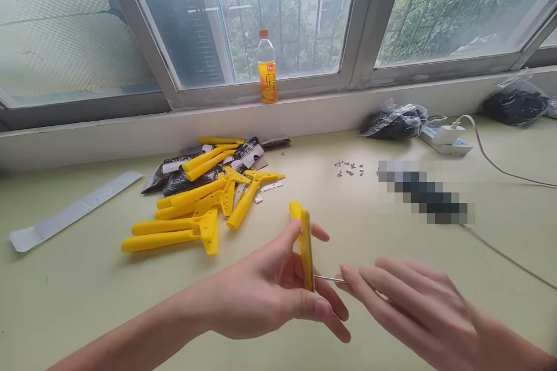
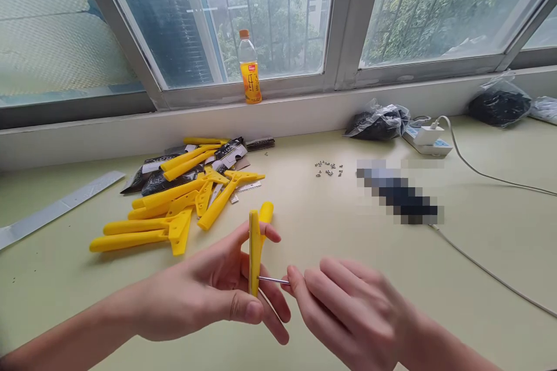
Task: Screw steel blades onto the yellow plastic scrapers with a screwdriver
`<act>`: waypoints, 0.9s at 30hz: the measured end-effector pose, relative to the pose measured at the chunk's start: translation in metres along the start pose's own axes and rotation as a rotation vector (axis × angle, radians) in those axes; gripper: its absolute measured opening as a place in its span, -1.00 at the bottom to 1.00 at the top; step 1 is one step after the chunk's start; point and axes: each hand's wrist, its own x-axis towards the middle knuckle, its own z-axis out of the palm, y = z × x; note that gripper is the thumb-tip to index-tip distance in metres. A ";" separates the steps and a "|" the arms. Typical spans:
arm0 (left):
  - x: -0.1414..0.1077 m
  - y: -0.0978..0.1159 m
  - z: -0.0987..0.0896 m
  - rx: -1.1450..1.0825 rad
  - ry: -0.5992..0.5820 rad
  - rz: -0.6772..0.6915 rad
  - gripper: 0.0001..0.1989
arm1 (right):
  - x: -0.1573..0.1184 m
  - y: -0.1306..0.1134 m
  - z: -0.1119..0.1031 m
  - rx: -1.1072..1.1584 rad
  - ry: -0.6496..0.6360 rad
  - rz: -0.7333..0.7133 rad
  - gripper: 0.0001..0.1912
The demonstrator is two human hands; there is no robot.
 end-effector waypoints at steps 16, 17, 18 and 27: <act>0.000 0.002 -0.010 -0.077 -0.074 0.147 -0.49 | 0.010 -0.012 -0.012 -0.090 0.115 0.292 -0.57; -0.001 0.003 -0.013 -0.074 -0.094 0.163 -0.49 | 0.009 -0.010 -0.016 -0.070 0.068 0.251 -0.57; -0.001 0.005 -0.017 -0.073 -0.121 0.174 -0.48 | 0.009 -0.008 -0.021 -0.054 0.017 0.211 -0.55; 0.004 0.000 -0.019 -0.221 -0.432 0.148 -0.46 | 0.008 -0.039 -0.029 -0.331 0.117 0.217 -0.68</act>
